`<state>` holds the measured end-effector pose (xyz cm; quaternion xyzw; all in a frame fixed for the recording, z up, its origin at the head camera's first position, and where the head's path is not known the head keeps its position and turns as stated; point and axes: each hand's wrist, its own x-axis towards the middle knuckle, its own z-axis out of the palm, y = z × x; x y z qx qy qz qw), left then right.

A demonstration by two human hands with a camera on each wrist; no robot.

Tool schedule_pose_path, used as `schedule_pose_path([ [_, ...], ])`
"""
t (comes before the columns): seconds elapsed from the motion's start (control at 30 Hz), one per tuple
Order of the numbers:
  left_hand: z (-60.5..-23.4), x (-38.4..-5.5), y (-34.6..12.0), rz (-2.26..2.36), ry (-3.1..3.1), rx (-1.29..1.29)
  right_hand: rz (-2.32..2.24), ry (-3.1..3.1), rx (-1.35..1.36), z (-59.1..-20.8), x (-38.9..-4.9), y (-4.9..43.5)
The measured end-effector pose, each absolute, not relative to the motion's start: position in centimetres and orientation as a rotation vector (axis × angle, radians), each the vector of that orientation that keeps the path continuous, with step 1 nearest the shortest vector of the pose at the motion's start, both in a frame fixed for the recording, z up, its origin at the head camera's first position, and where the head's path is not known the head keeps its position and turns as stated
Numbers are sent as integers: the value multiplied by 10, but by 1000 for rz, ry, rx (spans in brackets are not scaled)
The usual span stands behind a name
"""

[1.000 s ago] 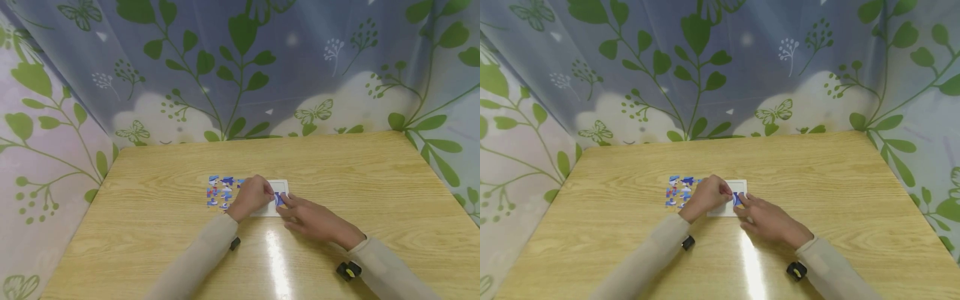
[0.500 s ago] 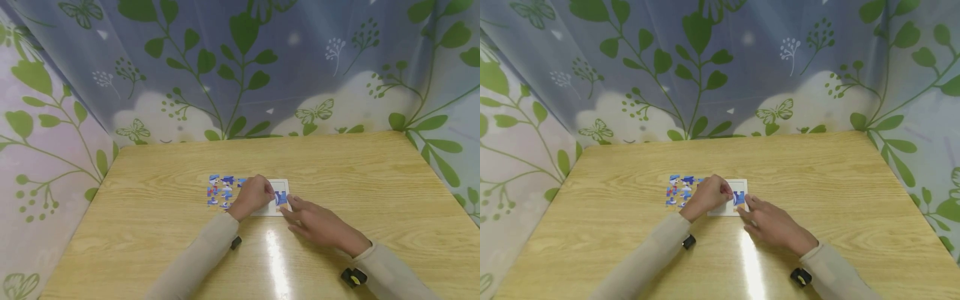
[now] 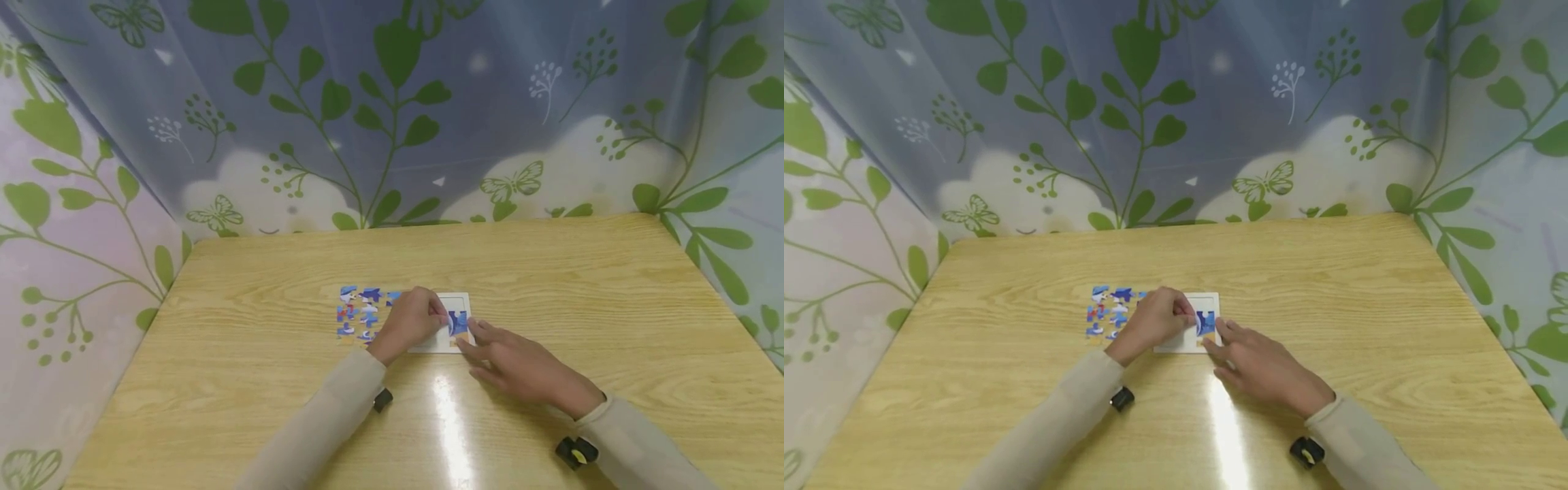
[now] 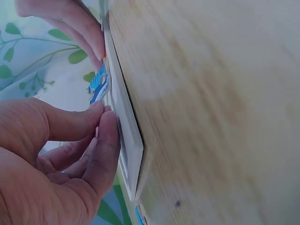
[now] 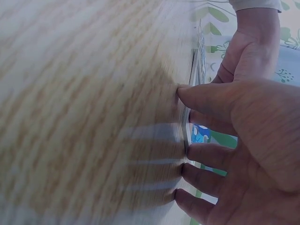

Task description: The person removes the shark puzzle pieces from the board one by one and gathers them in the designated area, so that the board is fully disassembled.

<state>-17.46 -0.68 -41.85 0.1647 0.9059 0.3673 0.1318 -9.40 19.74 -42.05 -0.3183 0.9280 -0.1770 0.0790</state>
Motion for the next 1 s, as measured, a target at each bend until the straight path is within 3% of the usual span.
schedule_pose_path([
  [1.0, -409, -176, -69, 1139, 2655, 366, -516, 2773, -918, -421, -93, 199],
])
